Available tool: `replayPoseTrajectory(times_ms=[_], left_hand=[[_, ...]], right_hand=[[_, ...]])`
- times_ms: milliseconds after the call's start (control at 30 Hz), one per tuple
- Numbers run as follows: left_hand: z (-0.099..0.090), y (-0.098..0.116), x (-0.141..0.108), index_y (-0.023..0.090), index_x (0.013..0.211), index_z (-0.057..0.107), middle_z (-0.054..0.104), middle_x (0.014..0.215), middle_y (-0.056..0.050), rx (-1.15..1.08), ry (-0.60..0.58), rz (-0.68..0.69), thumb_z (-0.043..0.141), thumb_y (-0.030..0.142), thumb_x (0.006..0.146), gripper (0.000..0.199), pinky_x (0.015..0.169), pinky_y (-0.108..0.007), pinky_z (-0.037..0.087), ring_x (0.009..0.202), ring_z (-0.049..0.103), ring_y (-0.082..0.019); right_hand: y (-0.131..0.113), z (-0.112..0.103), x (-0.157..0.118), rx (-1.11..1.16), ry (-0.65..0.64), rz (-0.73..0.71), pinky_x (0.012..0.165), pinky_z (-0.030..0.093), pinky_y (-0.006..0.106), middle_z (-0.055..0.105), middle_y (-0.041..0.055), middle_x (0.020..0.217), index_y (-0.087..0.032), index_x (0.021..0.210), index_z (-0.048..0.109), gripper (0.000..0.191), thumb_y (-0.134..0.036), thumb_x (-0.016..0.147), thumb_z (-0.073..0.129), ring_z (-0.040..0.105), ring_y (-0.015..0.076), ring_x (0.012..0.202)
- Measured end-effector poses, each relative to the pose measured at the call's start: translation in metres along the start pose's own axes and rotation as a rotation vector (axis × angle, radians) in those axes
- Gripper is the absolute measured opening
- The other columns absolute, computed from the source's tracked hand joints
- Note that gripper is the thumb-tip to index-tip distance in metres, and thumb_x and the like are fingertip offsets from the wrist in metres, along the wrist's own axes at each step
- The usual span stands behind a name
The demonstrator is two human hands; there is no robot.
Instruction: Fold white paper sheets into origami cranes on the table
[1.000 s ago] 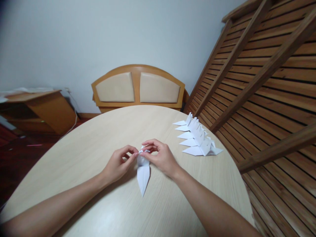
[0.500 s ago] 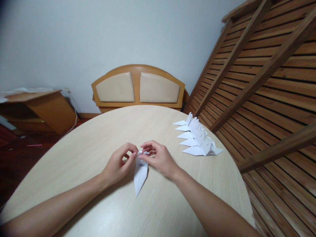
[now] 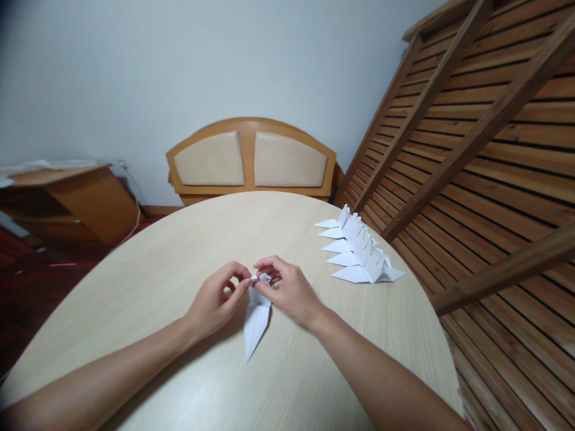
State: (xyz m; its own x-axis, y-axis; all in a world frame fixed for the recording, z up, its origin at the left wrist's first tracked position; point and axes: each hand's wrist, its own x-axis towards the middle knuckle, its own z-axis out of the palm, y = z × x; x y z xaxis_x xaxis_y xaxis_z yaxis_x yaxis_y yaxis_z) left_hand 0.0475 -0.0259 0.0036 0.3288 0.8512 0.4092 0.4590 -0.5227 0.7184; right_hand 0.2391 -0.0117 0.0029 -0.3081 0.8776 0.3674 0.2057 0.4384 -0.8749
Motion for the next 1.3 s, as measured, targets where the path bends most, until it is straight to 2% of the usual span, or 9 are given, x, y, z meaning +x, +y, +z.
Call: replayPoseTrajectory(times_ms=[433, 600, 867, 1033, 1300], left_hand=[[0.0008, 0.004, 0.0063, 0.017, 0.087, 0.059, 0.061, 0.081, -0.002, -0.243, -0.028, -0.138, 0.052, 0.034, 0.094, 0.02, 0.055, -0.022, 0.042, 0.067, 0.054, -0.012], [0.0012, 0.0027, 0.0069, 0.016, 0.086, 0.061, 0.062, 0.081, -0.002, -0.277, -0.024, -0.174, 0.055, 0.035, 0.092, 0.021, 0.057, -0.022, 0.045, 0.068, 0.055, -0.013], [0.0009, 0.0004, 0.0055, 0.016, 0.088, 0.064, 0.067, 0.084, -0.004, -0.199, -0.006, -0.116, 0.054, 0.033, 0.094, 0.02, 0.058, -0.023, 0.048, 0.072, 0.061, -0.014], [-0.0015, 0.002, 0.0034, 0.017, 0.093, 0.063, 0.068, 0.09, -0.005, -0.112, 0.013, -0.028, 0.052, 0.023, 0.093, 0.013, 0.063, -0.024, 0.049, 0.08, 0.063, -0.015], [0.0006, -0.0028, 0.0036, 0.017, 0.095, 0.064, 0.068, 0.09, -0.005, -0.123, 0.025, -0.059, 0.052, 0.025, 0.096, 0.015, 0.062, -0.023, 0.048, 0.08, 0.063, -0.015]], right_hand=[[0.0002, 0.003, 0.001, 0.14, 0.044, 0.003, 0.08, 0.058, 0.032, 0.075, 0.0033, 0.092, -0.022, 0.101, 0.067, 0.027, -0.031, 0.08, 0.079, 0.073, 0.0176, 0.087], [0.0002, 0.0027, 0.0009, 0.16, 0.043, 0.021, 0.079, 0.059, 0.033, 0.077, 0.0037, 0.09, -0.022, 0.106, 0.067, 0.03, -0.03, 0.08, 0.079, 0.074, 0.0185, 0.086], [-0.0012, 0.0019, 0.002, 0.159, 0.044, 0.035, 0.081, 0.059, 0.036, 0.077, 0.0056, 0.093, -0.021, 0.106, 0.065, 0.03, -0.03, 0.081, 0.077, 0.074, 0.0196, 0.088], [0.0028, 0.0012, 0.0031, 0.163, 0.074, 0.04, 0.083, 0.06, 0.036, 0.076, 0.006, 0.094, -0.02, 0.104, 0.066, 0.032, -0.032, 0.078, 0.079, 0.074, 0.0195, 0.089], [0.0066, 0.0, 0.005, 0.182, 0.066, 0.059, 0.084, 0.06, 0.037, 0.075, 0.0051, 0.092, -0.02, 0.099, 0.066, 0.033, -0.037, 0.075, 0.082, 0.073, 0.0191, 0.087]])
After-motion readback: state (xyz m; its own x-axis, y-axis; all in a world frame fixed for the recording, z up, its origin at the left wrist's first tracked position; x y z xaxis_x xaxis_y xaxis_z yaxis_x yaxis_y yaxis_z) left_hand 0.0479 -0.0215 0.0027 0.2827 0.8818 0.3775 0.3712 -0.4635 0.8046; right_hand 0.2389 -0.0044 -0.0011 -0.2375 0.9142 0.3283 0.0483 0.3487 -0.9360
